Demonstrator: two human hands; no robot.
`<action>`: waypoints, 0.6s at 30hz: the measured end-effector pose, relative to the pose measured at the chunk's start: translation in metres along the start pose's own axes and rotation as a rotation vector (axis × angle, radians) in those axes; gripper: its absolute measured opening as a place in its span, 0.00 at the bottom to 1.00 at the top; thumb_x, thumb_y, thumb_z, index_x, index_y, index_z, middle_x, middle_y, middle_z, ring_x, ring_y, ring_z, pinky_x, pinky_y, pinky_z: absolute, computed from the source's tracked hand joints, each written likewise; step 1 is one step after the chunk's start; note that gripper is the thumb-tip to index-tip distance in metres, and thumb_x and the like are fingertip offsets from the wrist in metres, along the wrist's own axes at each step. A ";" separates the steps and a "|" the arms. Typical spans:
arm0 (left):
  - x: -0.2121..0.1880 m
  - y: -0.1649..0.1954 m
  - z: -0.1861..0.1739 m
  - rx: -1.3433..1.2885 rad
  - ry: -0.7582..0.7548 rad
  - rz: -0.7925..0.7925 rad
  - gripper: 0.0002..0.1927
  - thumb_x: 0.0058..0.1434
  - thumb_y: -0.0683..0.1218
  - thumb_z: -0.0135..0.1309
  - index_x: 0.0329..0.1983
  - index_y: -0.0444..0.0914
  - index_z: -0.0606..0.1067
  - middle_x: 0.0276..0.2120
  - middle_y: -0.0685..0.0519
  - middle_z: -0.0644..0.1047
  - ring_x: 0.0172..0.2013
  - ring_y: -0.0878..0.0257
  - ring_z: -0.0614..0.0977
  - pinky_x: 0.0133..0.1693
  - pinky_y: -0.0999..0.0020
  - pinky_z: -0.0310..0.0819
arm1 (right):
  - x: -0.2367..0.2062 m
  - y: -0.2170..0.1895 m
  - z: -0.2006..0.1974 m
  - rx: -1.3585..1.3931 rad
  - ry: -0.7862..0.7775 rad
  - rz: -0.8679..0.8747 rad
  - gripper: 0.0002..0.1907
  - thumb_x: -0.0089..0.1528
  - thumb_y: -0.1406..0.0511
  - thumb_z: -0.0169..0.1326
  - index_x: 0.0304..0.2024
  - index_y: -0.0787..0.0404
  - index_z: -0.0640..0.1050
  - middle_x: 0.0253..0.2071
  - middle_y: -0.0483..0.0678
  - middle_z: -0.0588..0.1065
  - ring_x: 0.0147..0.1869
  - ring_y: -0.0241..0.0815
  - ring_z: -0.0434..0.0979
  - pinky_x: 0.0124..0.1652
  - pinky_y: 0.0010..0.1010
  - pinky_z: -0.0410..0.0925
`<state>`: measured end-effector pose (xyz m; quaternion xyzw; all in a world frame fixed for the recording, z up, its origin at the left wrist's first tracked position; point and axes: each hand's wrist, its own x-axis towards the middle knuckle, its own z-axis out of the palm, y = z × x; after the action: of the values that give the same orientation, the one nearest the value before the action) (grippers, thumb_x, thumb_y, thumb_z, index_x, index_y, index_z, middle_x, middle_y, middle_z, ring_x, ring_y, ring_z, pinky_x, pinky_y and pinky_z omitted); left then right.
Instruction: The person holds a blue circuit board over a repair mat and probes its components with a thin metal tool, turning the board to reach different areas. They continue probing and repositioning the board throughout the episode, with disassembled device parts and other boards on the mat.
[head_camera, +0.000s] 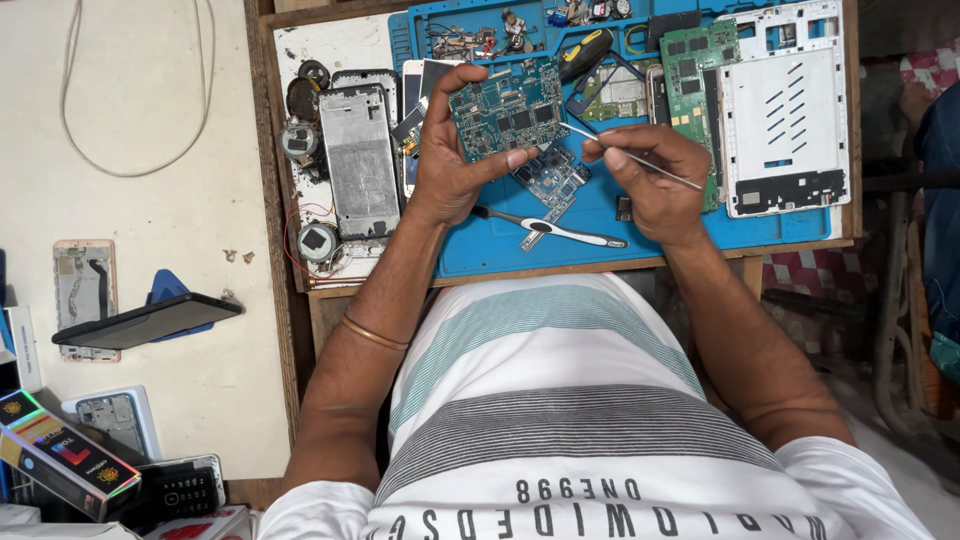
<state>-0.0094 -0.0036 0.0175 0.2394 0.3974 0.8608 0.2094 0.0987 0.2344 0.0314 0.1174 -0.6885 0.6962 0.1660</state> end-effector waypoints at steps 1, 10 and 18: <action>0.000 0.000 0.000 0.001 -0.004 0.000 0.41 0.59 0.29 0.67 0.69 0.45 0.61 0.58 0.47 0.77 0.55 0.53 0.83 0.57 0.53 0.86 | 0.000 0.000 0.001 -0.022 -0.016 -0.016 0.08 0.72 0.71 0.56 0.53 0.68 0.78 0.49 0.56 0.80 0.55 0.45 0.83 0.54 0.34 0.77; 0.000 -0.001 0.001 0.016 0.000 0.017 0.41 0.58 0.28 0.66 0.69 0.44 0.61 0.58 0.47 0.76 0.56 0.54 0.82 0.58 0.53 0.86 | 0.002 -0.010 0.009 -0.259 -0.029 -0.118 0.06 0.71 0.73 0.57 0.50 0.67 0.79 0.49 0.57 0.80 0.55 0.46 0.84 0.56 0.33 0.78; 0.001 -0.002 0.000 0.015 0.003 0.020 0.41 0.59 0.29 0.67 0.69 0.44 0.61 0.58 0.47 0.76 0.56 0.53 0.83 0.58 0.52 0.85 | 0.008 -0.015 0.015 -0.551 -0.047 -0.286 0.06 0.67 0.73 0.60 0.47 0.66 0.81 0.47 0.55 0.82 0.53 0.47 0.85 0.53 0.34 0.74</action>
<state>-0.0098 -0.0021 0.0163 0.2437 0.4018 0.8602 0.1982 0.0964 0.2195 0.0485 0.1799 -0.8315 0.4498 0.2718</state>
